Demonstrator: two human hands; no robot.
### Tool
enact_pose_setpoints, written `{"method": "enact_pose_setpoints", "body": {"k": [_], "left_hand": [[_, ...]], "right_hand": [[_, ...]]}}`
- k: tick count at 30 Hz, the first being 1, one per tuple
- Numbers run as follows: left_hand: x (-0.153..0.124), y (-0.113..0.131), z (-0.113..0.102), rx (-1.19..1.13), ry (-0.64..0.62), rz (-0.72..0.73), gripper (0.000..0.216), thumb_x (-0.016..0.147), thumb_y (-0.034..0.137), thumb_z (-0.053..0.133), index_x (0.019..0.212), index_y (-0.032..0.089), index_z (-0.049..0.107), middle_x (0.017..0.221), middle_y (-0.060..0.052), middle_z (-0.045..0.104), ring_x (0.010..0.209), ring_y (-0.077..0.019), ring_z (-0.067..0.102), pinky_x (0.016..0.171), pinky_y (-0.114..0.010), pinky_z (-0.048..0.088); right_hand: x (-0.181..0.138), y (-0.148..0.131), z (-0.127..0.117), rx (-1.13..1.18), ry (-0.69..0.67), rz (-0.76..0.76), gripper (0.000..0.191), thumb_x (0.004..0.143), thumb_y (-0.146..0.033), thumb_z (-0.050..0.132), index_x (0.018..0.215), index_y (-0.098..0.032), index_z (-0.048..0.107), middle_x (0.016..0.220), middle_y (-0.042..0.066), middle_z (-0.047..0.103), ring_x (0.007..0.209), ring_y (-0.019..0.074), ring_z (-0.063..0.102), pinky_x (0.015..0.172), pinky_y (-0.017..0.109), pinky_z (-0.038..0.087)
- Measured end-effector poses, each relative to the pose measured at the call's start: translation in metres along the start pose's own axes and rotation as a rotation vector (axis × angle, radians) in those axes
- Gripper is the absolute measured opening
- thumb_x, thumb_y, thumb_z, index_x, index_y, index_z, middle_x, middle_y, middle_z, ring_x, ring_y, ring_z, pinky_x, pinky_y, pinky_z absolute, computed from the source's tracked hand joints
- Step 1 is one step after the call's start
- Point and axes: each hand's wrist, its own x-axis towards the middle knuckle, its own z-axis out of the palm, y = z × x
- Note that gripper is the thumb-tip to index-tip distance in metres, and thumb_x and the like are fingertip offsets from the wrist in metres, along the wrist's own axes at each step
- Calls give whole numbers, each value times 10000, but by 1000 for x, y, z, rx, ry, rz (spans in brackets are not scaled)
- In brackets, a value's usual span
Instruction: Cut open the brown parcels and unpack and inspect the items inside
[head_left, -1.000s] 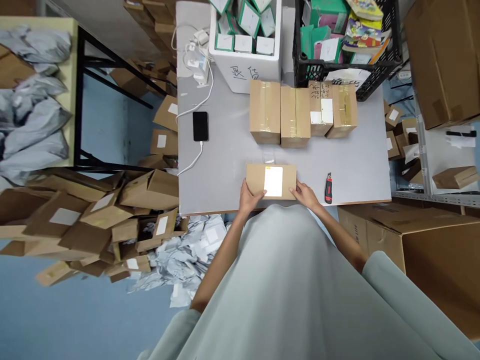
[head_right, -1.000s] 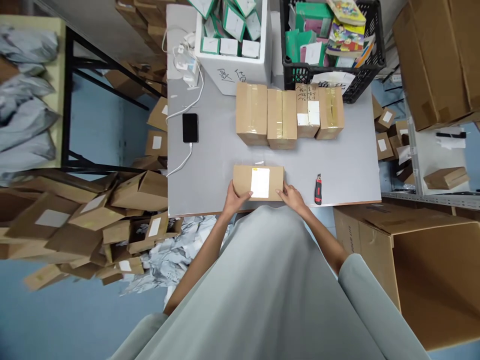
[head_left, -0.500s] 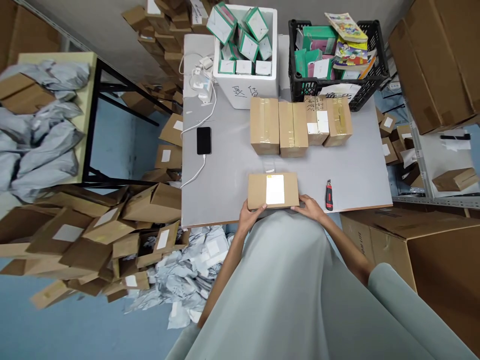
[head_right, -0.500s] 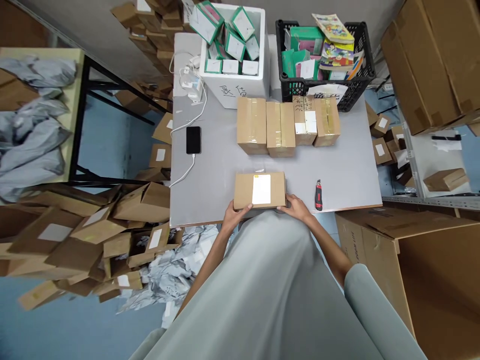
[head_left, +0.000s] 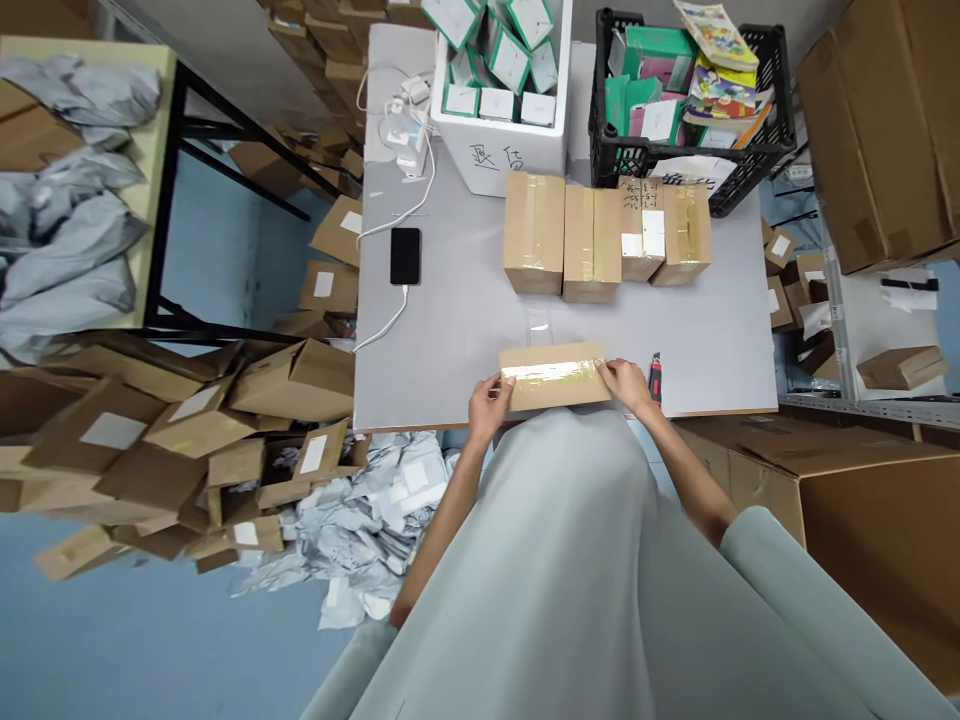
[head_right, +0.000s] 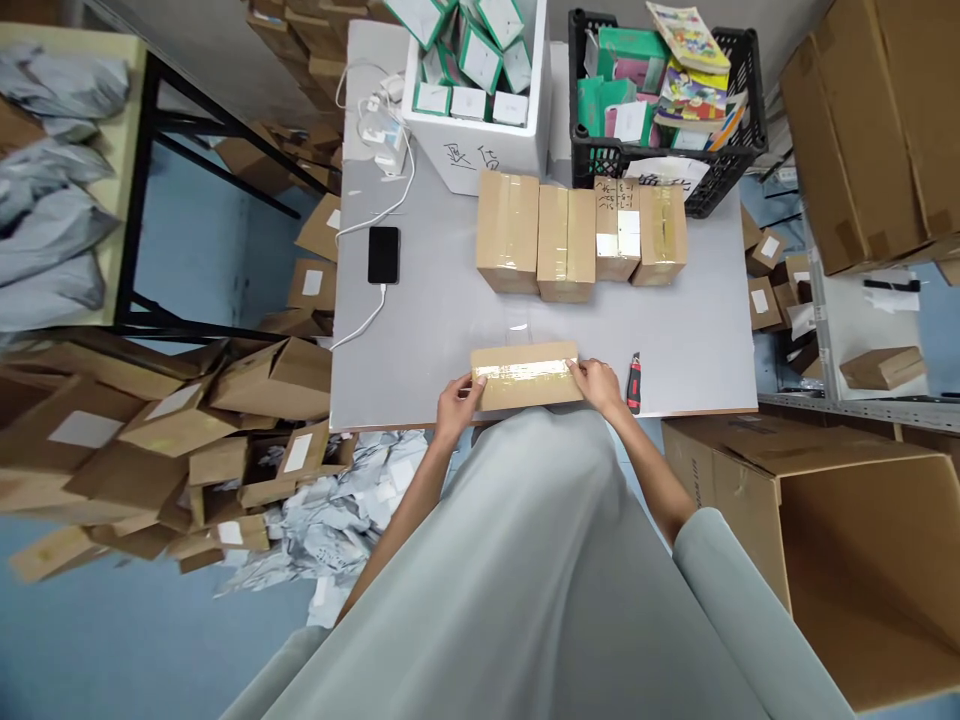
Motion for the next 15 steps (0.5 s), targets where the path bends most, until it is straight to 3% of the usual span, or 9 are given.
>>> {"method": "enact_pose_setpoints", "body": {"k": [3, 5, 7, 9, 11, 13, 15], "left_hand": [[-5, -6, 0, -90, -32, -35, 760, 936, 774, 675, 1397, 175, 758, 1403, -183, 742, 1175, -307, 741, 1081, -472, 609], [-12, -12, -1, -201, -57, -103, 714, 1036, 730, 545, 1469, 186, 709, 1507, -185, 718, 1292, -311, 724, 1128, -483, 596], [-19, -21, 0, -286, -56, -198, 677, 1096, 657, 432, 1519, 185, 667, 1558, -192, 695, 1340, -308, 721, 1142, -501, 596], [-26, -29, 1, -300, -45, -248, 621, 1071, 581, 471, 1504, 184, 672, 1555, -196, 698, 1357, -320, 721, 1138, -525, 603], [-31, -36, 4, -269, -79, -204, 566, 986, 506, 571, 1438, 195, 709, 1521, -177, 721, 1382, -331, 705, 1159, -547, 592], [-35, -39, 6, -231, -138, -126, 547, 891, 450, 649, 1368, 196, 738, 1466, -158, 750, 1377, -334, 701, 1191, -556, 572], [-36, -38, 6, -205, -158, -72, 550, 836, 436, 700, 1325, 187, 752, 1422, -152, 756, 1345, -332, 713, 1202, -547, 569]], "right_hand": [[-4, 15, 2, 151, -22, -11, 737, 1114, -789, 372, 888, -222, 784, 976, 148, 828, 959, 315, 774, 877, 376, 570], [-10, 30, 6, 320, -41, 32, 745, 1131, -750, 309, 1027, -202, 802, 1031, 133, 837, 977, 289, 788, 902, 387, 613], [-18, 46, 13, 436, -55, 100, 659, 1129, -674, 369, 1213, -176, 793, 1121, 139, 845, 987, 271, 806, 935, 414, 644], [-28, 58, 21, 456, -91, 118, 554, 1067, -574, 547, 1378, -164, 751, 1267, 161, 828, 1033, 272, 816, 990, 448, 651], [-37, 63, 29, 451, -155, 63, 588, 974, -484, 686, 1471, -171, 713, 1434, 176, 769, 1156, 288, 802, 1031, 460, 647], [-45, 59, 32, 462, -179, -12, 615, 931, -477, 744, 1474, -188, 720, 1520, 168, 718, 1299, 307, 752, 1050, 452, 646], [-49, 50, 30, 451, -137, -65, 566, 942, -545, 760, 1398, -209, 769, 1482, 150, 734, 1351, 317, 717, 1068, 450, 641]]}}
